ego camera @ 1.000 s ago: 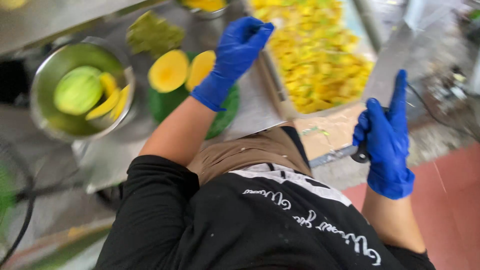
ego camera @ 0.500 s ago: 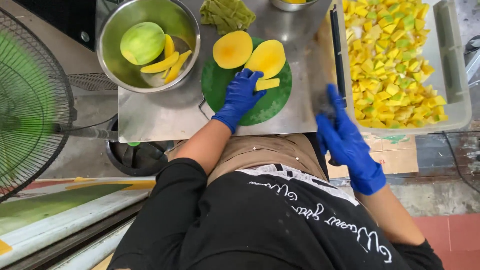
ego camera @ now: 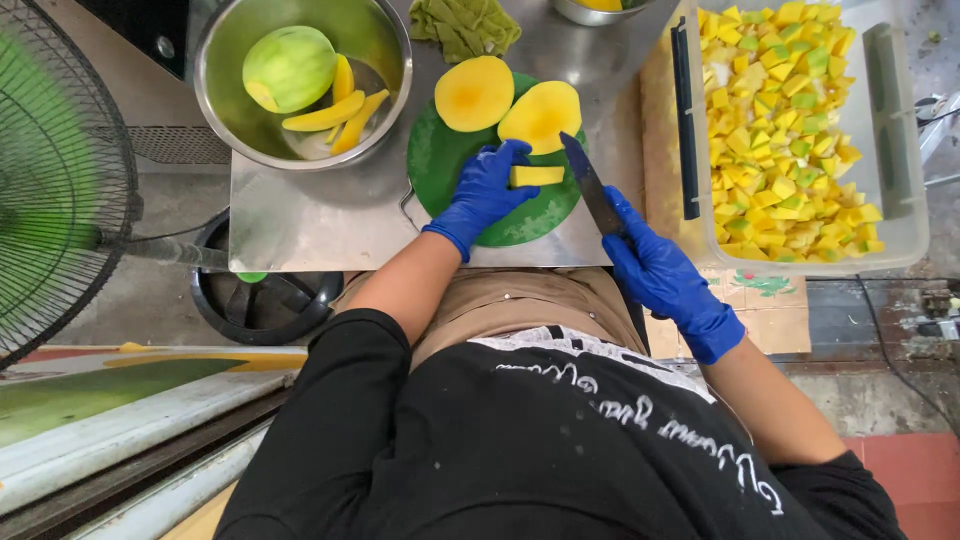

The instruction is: The person picks up a mango from a bowl, peels it with a knife, and slices it into small pieces on a cutting board before transferring them to a container.

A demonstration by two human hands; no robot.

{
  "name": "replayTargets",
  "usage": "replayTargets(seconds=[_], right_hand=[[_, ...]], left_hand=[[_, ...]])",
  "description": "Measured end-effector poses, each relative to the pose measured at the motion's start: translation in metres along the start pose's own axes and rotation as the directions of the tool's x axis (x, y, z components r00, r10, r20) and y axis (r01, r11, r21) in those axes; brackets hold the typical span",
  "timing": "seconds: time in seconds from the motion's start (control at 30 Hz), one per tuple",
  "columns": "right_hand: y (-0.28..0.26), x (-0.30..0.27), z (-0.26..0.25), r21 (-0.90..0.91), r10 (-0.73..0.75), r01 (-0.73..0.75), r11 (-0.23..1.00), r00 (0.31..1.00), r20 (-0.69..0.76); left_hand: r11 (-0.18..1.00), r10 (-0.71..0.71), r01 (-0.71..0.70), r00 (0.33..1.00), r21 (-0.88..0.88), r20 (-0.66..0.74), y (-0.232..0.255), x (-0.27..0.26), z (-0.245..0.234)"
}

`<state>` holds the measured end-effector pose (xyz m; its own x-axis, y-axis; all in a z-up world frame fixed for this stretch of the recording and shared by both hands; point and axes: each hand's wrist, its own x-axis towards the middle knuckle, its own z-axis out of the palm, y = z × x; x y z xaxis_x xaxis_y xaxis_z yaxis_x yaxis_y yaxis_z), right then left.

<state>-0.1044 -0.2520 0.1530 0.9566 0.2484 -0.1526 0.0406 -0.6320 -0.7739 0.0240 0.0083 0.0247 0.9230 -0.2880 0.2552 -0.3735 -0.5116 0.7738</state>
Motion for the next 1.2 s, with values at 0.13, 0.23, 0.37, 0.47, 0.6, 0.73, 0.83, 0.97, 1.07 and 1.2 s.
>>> replayTargets(seconds=[0.13, 0.23, 0.37, 0.47, 0.6, 0.73, 0.83, 0.97, 1.07, 1.2], right_hand=[[0.004, 0.004, 0.003, -0.084, -0.064, 0.070, 0.994, 0.996, 0.069], [0.003, 0.017, 0.013, -0.203, -0.380, 0.401, 0.893, 0.915, 0.135], [-0.007, 0.033, 0.026, -0.361, -0.229, 0.341, 0.868, 0.920, 0.317], [-0.013, 0.048, 0.026, -0.432, -0.211, 0.376, 0.820, 0.900, 0.383], [-0.015, 0.057, 0.031, -0.535, -0.128, 0.356, 0.766, 0.901, 0.415], [-0.015, 0.057, 0.039, -0.478, -0.151, 0.354, 0.804, 0.899, 0.412], [-0.017, 0.057, 0.045, -0.467, -0.114, 0.322, 0.823, 0.900, 0.421], [-0.017, 0.065, 0.048, -0.505, -0.023, 0.274, 0.819, 0.893, 0.449], [-0.009, 0.073, 0.051, -0.501, 0.001, 0.272, 0.821, 0.878, 0.479], [0.013, 0.091, 0.066, -0.533, 0.088, 0.216, 0.818, 0.869, 0.487]], left_hand=[[0.991, 0.108, -0.126, 0.936, 0.034, 0.336, -0.012, -0.004, -0.041], [0.998, 0.038, -0.017, 0.898, -0.054, 0.438, -0.023, -0.015, -0.068], [0.992, 0.102, -0.124, 0.897, 0.024, 0.430, -0.028, -0.005, -0.075], [0.977, 0.130, -0.193, 0.872, 0.086, 0.471, -0.026, 0.000, -0.072], [0.966, 0.090, -0.197, 0.862, 0.166, 0.500, -0.022, 0.010, -0.077], [0.964, 0.023, -0.160, 0.844, 0.211, 0.535, -0.015, 0.011, -0.078], [0.936, 0.087, -0.255, 0.836, 0.243, 0.542, -0.014, 0.015, -0.079], [0.915, 0.113, -0.305, 0.822, 0.264, 0.558, -0.011, 0.021, -0.083], [0.901, 0.129, -0.342, 0.798, 0.267, 0.588, -0.008, 0.023, -0.085], [0.862, 0.169, -0.416, 0.774, 0.289, 0.611, -0.005, 0.026, -0.086]])
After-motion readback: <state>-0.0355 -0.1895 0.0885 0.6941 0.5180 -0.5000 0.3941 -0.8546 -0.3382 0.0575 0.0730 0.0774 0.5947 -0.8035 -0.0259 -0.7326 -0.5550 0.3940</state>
